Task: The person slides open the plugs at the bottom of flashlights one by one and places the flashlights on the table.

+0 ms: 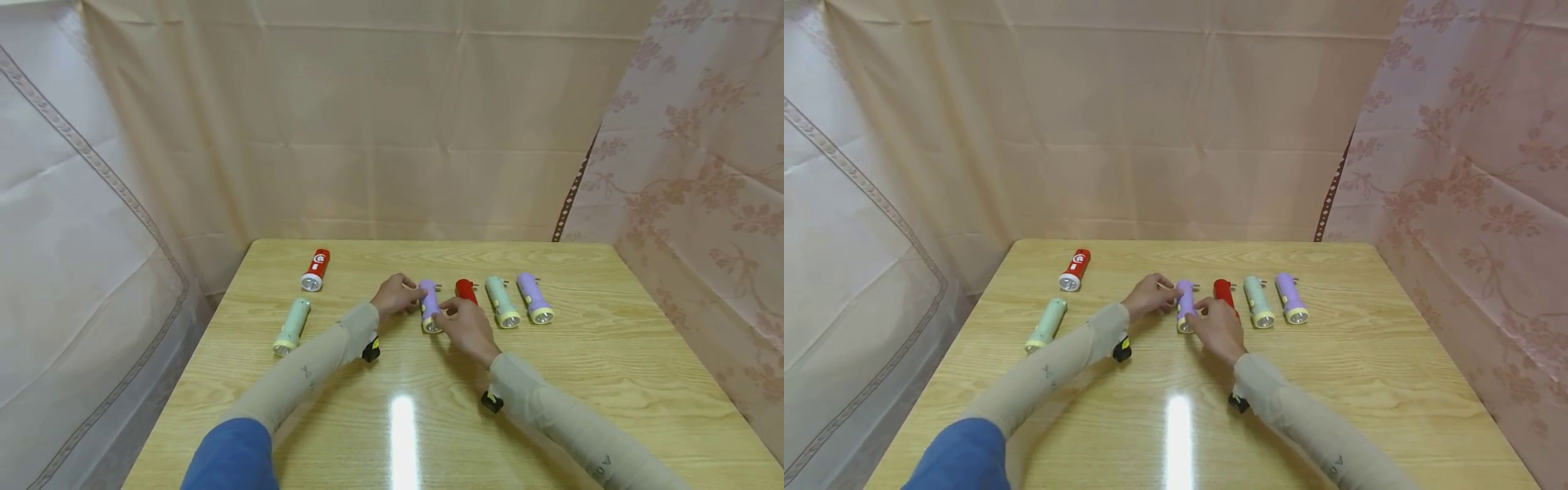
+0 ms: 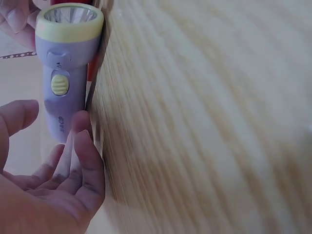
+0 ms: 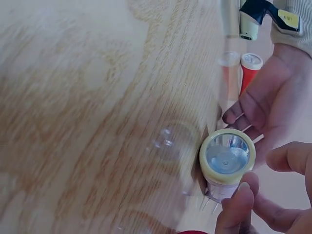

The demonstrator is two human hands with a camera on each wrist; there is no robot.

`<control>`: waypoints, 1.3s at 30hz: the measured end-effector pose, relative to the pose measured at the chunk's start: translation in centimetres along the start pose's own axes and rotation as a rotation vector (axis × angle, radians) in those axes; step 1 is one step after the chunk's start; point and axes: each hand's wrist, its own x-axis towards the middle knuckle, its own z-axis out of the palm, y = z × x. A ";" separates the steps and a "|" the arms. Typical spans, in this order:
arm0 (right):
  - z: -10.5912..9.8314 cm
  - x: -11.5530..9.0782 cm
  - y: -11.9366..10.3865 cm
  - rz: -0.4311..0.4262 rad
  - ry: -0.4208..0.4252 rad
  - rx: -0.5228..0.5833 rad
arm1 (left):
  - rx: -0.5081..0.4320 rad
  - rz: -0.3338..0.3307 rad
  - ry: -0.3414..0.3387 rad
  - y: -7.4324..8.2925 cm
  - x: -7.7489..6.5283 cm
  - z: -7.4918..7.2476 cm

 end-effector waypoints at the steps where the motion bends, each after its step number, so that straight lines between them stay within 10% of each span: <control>1: 0.0 -0.1 0.0 -0.003 0.005 0.002 | 0.004 0.009 -0.003 -0.1 -0.2 -0.2; 15: -0.4 -1.7 0.0 -0.037 0.033 0.020 | 0.033 0.143 -0.128 -1.6 -3.9 -1.7; 39: 0.5 -6.3 -0.6 -0.085 -0.132 0.042 | 0.052 0.179 -0.244 -4.2 -11.2 -2.4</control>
